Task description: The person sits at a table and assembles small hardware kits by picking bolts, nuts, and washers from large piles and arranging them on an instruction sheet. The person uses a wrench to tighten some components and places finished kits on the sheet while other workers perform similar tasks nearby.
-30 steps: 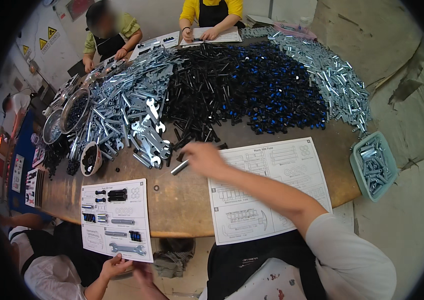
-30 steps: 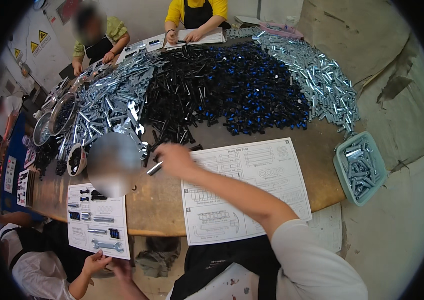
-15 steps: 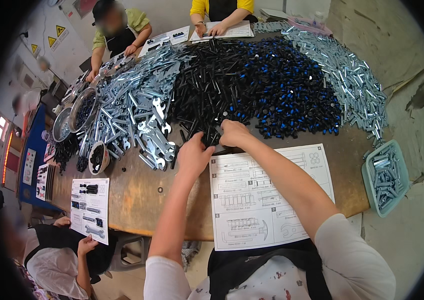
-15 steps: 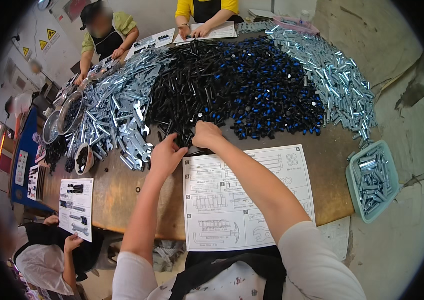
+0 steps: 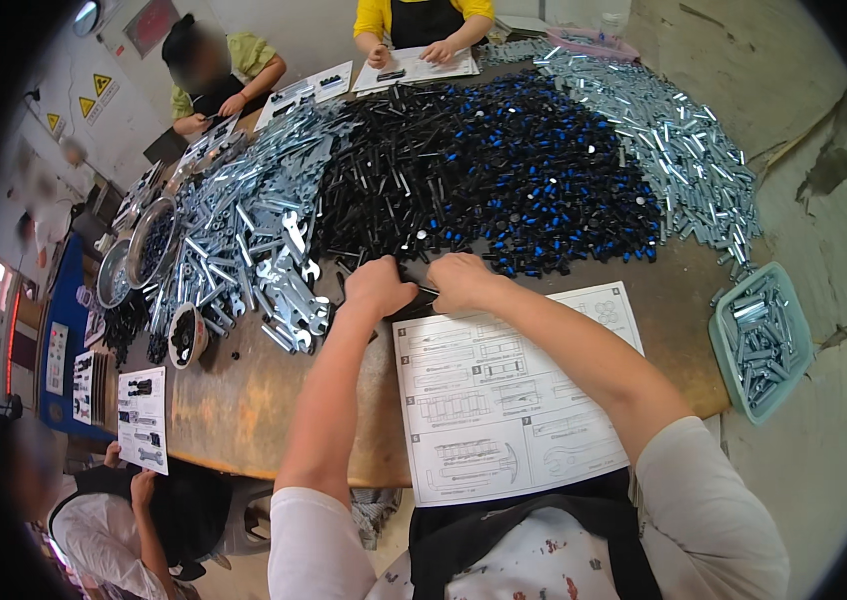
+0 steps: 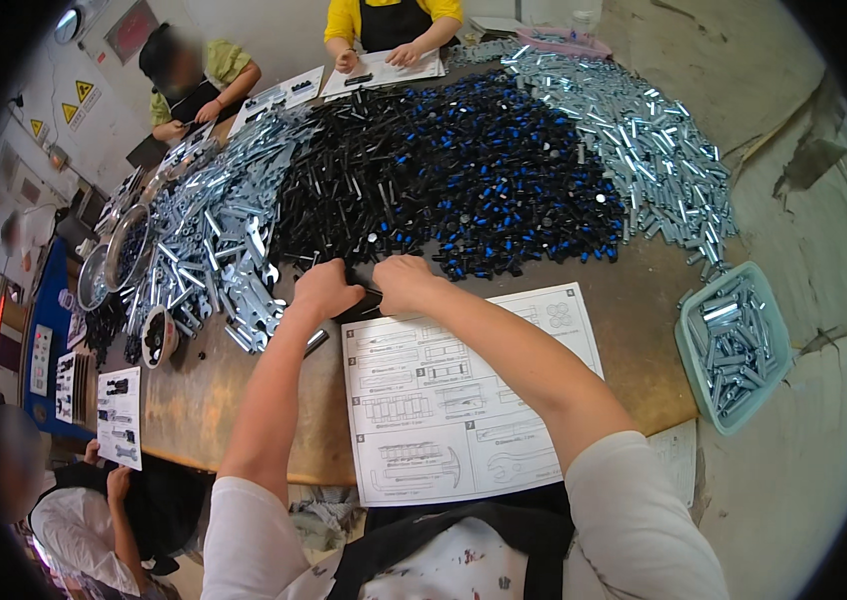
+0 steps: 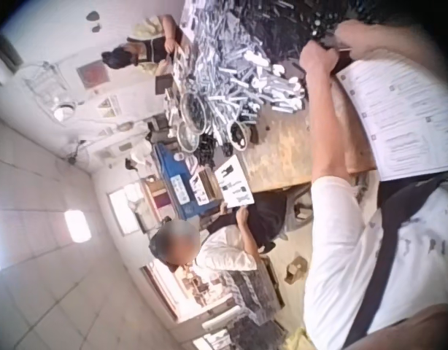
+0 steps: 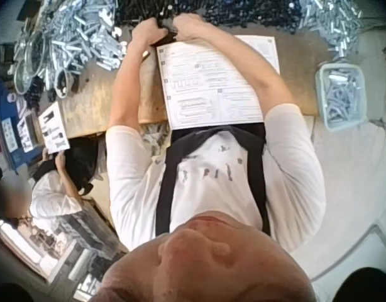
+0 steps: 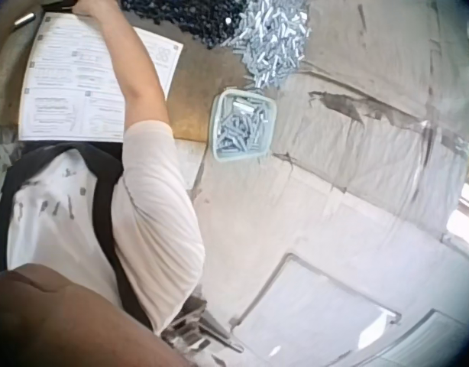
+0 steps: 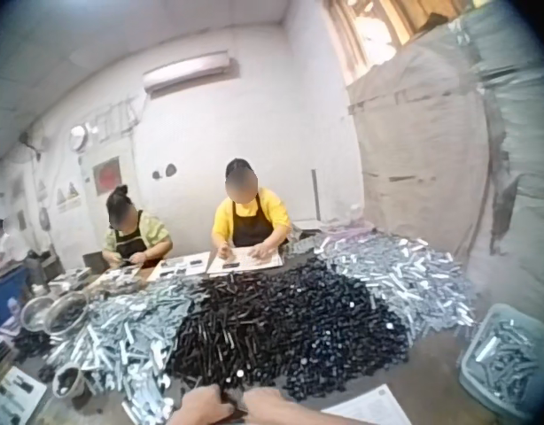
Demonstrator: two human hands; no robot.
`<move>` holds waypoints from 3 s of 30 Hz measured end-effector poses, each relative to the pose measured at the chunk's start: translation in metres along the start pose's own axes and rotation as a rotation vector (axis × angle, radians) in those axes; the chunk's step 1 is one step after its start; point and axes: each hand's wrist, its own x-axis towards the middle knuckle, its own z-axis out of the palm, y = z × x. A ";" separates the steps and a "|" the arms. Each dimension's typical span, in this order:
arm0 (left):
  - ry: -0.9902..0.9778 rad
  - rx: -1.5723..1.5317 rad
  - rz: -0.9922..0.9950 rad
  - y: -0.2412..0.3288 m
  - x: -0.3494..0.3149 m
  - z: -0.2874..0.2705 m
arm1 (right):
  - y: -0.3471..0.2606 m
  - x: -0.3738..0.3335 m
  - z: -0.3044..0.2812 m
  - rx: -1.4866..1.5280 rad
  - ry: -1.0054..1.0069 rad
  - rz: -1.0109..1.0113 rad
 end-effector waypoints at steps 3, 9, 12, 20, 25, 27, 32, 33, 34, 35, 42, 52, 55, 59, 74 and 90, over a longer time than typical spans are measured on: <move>0.100 -0.166 -0.028 -0.004 -0.011 -0.013 | 0.039 -0.030 -0.017 0.075 0.134 -0.002; -0.073 -1.346 0.186 0.021 -0.055 -0.012 | 0.095 -0.160 -0.080 0.553 0.297 0.276; -0.281 -1.318 0.312 0.091 -0.071 0.025 | 0.114 -0.206 -0.074 0.464 0.445 0.319; 0.050 -0.518 0.673 0.153 -0.088 0.071 | 0.108 -0.256 -0.027 0.240 0.613 0.195; 0.390 -0.339 0.673 0.155 -0.096 0.074 | 0.105 -0.251 0.002 -0.018 0.710 0.029; 0.287 -0.363 0.507 0.160 -0.105 0.069 | 0.109 -0.249 0.011 -0.043 0.708 0.012; 0.119 -0.542 0.401 0.161 -0.098 0.071 | 0.109 -0.244 0.009 -0.124 0.693 0.020; 0.177 -0.577 0.445 0.161 -0.095 0.076 | 0.109 -0.242 0.007 -0.143 0.682 0.023; 0.174 -0.585 0.436 0.160 -0.095 0.079 | 0.108 -0.242 0.006 -0.162 0.671 0.026; 0.170 -0.592 0.426 0.160 -0.095 0.081 | 0.107 -0.242 0.006 -0.143 0.664 0.018; 0.154 -0.676 0.404 0.158 -0.098 0.086 | 0.117 -0.225 -0.027 0.250 0.502 0.034; 0.236 -0.571 0.571 0.157 -0.089 0.087 | 0.118 -0.221 -0.019 0.155 0.340 0.084; 0.229 -0.574 0.571 0.159 -0.089 0.084 | 0.116 -0.234 -0.005 0.211 0.375 0.045; 0.178 -0.582 0.546 0.158 -0.089 0.084 | 0.099 -0.249 0.005 0.232 0.419 0.111; 0.136 -0.582 0.515 0.161 -0.089 0.076 | 0.092 -0.253 0.010 0.370 0.474 0.244; 0.319 -0.187 0.573 0.290 0.024 0.099 | 0.198 -0.239 -0.032 0.107 0.463 0.386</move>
